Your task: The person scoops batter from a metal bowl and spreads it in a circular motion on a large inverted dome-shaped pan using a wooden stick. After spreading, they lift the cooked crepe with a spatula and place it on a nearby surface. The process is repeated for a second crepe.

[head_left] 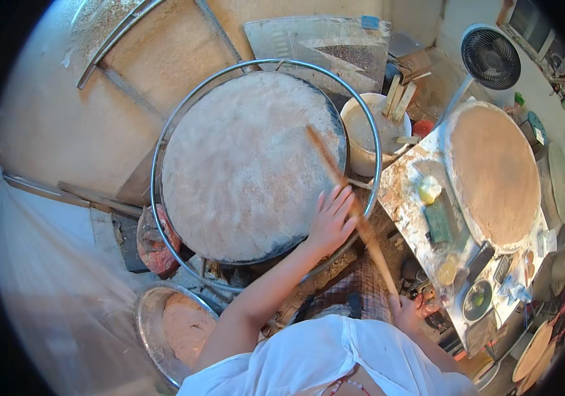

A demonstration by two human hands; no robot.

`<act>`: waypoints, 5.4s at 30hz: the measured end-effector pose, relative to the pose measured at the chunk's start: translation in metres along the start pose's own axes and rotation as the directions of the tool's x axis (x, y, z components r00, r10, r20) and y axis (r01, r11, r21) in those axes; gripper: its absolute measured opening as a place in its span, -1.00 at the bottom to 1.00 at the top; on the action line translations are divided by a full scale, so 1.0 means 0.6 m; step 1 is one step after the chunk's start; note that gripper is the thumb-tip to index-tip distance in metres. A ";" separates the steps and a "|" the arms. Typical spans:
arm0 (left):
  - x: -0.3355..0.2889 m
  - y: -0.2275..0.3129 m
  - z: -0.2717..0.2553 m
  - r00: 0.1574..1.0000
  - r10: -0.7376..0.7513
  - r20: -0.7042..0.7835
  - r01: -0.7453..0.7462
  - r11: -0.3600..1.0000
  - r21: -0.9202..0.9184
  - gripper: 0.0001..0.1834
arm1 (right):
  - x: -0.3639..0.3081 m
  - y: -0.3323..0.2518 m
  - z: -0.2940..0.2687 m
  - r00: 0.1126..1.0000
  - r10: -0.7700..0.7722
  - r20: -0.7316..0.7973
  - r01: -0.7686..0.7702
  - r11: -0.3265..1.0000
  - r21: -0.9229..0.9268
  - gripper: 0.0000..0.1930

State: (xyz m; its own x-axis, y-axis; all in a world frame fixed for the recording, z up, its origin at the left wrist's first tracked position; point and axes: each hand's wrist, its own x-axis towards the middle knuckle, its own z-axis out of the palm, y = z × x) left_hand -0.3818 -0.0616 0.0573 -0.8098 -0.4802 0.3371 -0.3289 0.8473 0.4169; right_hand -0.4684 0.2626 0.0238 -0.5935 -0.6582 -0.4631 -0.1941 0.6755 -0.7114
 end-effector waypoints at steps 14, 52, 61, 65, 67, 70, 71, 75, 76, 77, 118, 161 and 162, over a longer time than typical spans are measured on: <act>0.008 -0.173 -0.074 0.906 -0.372 -0.200 0.397 0.912 0.101 -0.61 | 0.170 -0.193 0.010 0.866 0.026 0.499 -0.049 0.998 0.033 -0.43; -0.394 -0.234 -0.232 0.656 -0.579 -0.485 0.702 0.703 0.111 -0.61 | 0.061 -0.322 0.216 0.688 -0.034 0.725 0.311 0.916 -0.252 -0.33; -0.463 -0.022 -0.238 0.789 -0.410 -0.458 0.432 0.900 -0.062 -0.72 | -0.045 -0.141 0.165 0.860 -0.159 0.485 0.264 0.952 -0.156 -0.43; -0.455 0.042 -0.209 0.837 -0.499 -0.223 0.417 0.847 -0.330 -0.77 | -0.032 -0.136 0.169 0.970 -0.220 0.107 0.180 0.937 0.301 -0.43; -0.464 0.035 -0.169 0.886 -0.450 -0.110 0.395 0.858 -0.328 -0.72 | -0.003 -0.149 0.162 0.974 -0.225 -0.016 0.220 0.931 0.292 -0.52; -0.473 0.044 -0.142 0.869 -0.485 -0.093 0.421 0.826 -0.373 -0.63 | 0.040 -0.185 0.119 0.978 -0.108 0.177 -0.037 0.750 0.661 -0.69; -0.464 0.050 -0.137 0.871 -0.482 -0.095 0.414 0.824 -0.387 -0.61 | 0.054 -0.192 0.099 0.972 -0.090 0.216 -0.095 0.691 0.716 -0.72; -0.457 0.047 -0.114 0.793 -0.610 0.001 0.553 0.718 -0.422 -0.55 | 0.114 -0.238 -0.011 0.884 -0.127 0.450 -0.321 0.535 0.782 -0.77; -0.446 0.055 -0.108 0.762 -0.647 0.024 0.587 0.674 -0.449 -0.55 | 0.148 -0.235 -0.040 0.817 -0.158 0.555 -0.455 0.416 0.788 -0.74; -0.420 0.070 -0.098 0.765 -0.643 0.031 0.579 0.665 -0.471 -0.55 | 0.188 -0.225 -0.071 0.740 -0.200 0.642 -0.581 0.291 0.760 -0.70; -0.490 -0.271 -0.163 -0.375 -0.895 -0.241 0.695 -0.100 -0.712 -0.41 | 0.339 -0.299 -0.269 0.871 -0.082 -0.485 0.353 0.790 0.501 -0.51; -0.604 -0.178 -0.178 -0.364 -0.928 0.076 0.118 -0.127 -0.985 -0.35 | 0.319 -0.423 0.035 0.802 -0.597 0.013 0.594 0.797 -0.111 -0.12; -0.599 -0.205 -0.172 -0.459 -0.888 -0.027 0.206 -0.077 -0.975 -0.26 | 0.324 -0.423 0.035 0.819 -0.573 0.026 0.573 0.818 -0.049 -0.12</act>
State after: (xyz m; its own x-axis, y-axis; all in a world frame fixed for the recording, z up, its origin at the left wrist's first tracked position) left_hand 0.0002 -0.0166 -0.0280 0.6772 -0.5380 -0.5020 0.3320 -0.3854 0.8609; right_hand -0.5184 -0.0438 0.1034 -0.3552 -0.9347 0.0144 -0.5373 0.1916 -0.8213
